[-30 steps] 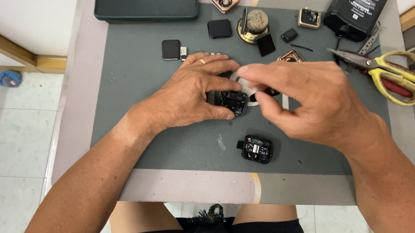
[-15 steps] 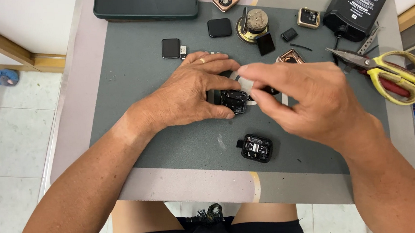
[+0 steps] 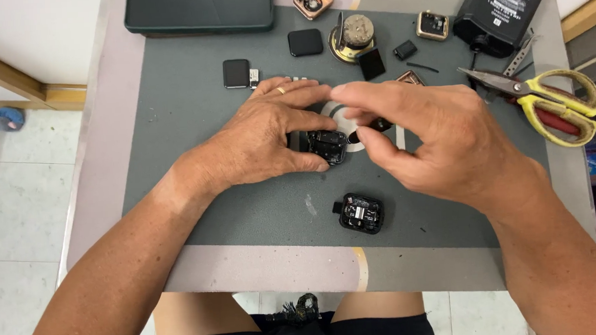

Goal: Repairing a disassembled smartwatch by manipulating internal components and screws with a precision screwdriver.

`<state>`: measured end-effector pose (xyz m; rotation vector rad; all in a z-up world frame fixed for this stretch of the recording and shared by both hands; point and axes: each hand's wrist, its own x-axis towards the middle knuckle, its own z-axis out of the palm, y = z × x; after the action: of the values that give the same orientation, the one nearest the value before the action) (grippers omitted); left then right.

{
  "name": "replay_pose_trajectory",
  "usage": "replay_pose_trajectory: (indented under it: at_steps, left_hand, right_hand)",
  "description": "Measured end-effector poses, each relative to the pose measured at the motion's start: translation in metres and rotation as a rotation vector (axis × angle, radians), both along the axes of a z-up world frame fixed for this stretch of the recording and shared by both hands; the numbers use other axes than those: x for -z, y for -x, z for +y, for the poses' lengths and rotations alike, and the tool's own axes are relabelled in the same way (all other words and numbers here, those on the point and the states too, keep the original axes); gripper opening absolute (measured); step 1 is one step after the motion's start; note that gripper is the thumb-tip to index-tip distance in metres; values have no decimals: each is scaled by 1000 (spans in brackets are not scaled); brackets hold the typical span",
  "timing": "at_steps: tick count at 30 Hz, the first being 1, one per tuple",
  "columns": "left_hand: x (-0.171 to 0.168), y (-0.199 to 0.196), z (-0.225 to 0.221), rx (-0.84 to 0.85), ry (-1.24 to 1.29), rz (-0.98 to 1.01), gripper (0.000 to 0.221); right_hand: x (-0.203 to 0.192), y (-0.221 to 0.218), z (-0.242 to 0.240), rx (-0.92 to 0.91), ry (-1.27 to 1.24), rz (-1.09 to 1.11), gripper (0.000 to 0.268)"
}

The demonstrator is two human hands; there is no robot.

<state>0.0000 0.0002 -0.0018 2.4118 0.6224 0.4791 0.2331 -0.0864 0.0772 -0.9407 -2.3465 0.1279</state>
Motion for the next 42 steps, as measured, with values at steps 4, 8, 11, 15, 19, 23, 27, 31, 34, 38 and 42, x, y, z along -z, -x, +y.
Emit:
replay_pose_trajectory:
  at_steps: [4, 8, 11, 15, 19, 23, 27, 31, 34, 38, 42]
  left_hand:
    - [-2, -1, -1, 34, -46, -25, 57]
    - [0, -2, 0, 26, -42, -14, 57]
    - [-6, -1, -1, 20, -18, -5, 57]
    - [-7, -1, -3, 16, 28, 16, 56]
    - [-10, -2, -4, 15, 20, 16, 55]
    - [-12, -1, -5, -29, 74, 16, 56]
    - [-13, -3, -7, -50, 105, 34, 54]
    - [-14, -2, -8, -43, 88, 25, 54]
    - [-16, -2, -9, -41, 70, 26, 56]
    - [-18, -2, -6, 8, 27, 14, 60]
    - [-12, -2, -4, -14, 8, -3, 49]
  right_hand:
    - [5, 1, 0, -3, -120, -29, 33]
    - [2, 0, 2, -4, -111, -34, 34]
    - [1, 2, 1, -29, -90, -34, 40]
    - [10, -1, 2, 24, -186, -51, 24]
    - [2, 2, 1, 6, -148, -30, 32]
    - [3, 3, 1, -14, -104, -33, 35]
    - [8, 1, 3, 15, -190, -24, 28]
    - [3, 5, 1, -54, -85, -7, 43]
    - [5, 6, 2, -11, -167, -2, 28]
    - [1, 5, 4, -54, -157, 9, 35]
    - [23, 6, 2, -154, -198, 46, 44]
